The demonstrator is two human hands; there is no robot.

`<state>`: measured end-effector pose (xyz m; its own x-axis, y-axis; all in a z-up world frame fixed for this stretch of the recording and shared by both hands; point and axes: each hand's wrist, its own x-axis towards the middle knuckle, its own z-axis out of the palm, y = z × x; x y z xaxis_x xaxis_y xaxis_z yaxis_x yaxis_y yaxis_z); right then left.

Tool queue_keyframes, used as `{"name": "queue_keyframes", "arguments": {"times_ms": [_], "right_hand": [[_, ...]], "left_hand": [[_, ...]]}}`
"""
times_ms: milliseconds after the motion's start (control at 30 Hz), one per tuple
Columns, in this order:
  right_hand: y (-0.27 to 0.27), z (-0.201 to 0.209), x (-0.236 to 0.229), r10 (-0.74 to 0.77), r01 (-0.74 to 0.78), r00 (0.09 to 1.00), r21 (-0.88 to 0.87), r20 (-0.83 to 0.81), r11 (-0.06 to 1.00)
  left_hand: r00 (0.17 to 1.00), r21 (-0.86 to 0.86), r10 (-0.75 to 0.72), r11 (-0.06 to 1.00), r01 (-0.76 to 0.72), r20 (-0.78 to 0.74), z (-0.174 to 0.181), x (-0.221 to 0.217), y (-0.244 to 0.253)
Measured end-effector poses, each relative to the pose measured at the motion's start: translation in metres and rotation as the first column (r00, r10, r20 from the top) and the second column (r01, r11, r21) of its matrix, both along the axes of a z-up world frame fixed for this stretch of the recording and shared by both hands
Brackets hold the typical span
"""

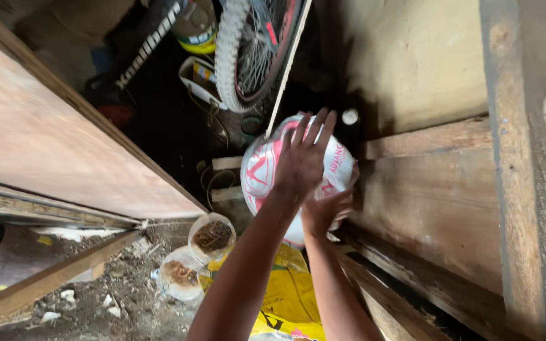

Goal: The person assembles a small wooden ladder by nailing short wooden rungs between two long bamboo poles. They use a hammer to drive nails from a box into the wood, repeatedly positioning the rungs and securing them to the frame.

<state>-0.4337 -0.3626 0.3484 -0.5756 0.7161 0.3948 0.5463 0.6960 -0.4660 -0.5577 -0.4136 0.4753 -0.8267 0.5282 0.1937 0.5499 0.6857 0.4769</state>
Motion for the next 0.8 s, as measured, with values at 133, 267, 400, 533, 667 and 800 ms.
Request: {"name": "queue_keyframes", "arguments": {"times_ms": [133,267,400,533,667,800], "right_hand": [[-0.014,0.004,0.025,0.069,-0.011,0.995,-0.609,0.071,0.793],[-0.031,0.013,0.049,0.285,-0.244,0.958,-0.618,-0.035,0.747],[-0.038,0.022,0.046,0.4,-0.313,0.915,-0.543,0.047,0.779],[-0.05,0.034,0.065,0.488,-0.419,0.872,-0.455,0.039,0.786],[-0.047,0.041,0.056,0.467,-0.351,0.879,-0.533,0.097,0.77],[-0.054,0.045,0.066,0.473,-0.403,0.88,-0.451,0.048,0.796]], "left_hand": [[0.994,-0.252,-0.112,0.961,0.112,0.011,-0.04,-0.026,0.023],[0.986,-0.346,-0.068,0.931,0.117,0.15,-0.081,0.0,-0.01],[0.972,-0.315,-0.046,0.942,0.119,0.231,-0.107,0.013,-0.03],[0.971,-0.314,0.005,0.947,0.073,0.239,-0.128,0.029,-0.037],[0.982,-0.34,0.004,0.938,0.062,0.19,-0.143,0.018,-0.03],[0.978,-0.302,0.006,0.952,0.058,0.206,-0.15,0.04,-0.041]]}}
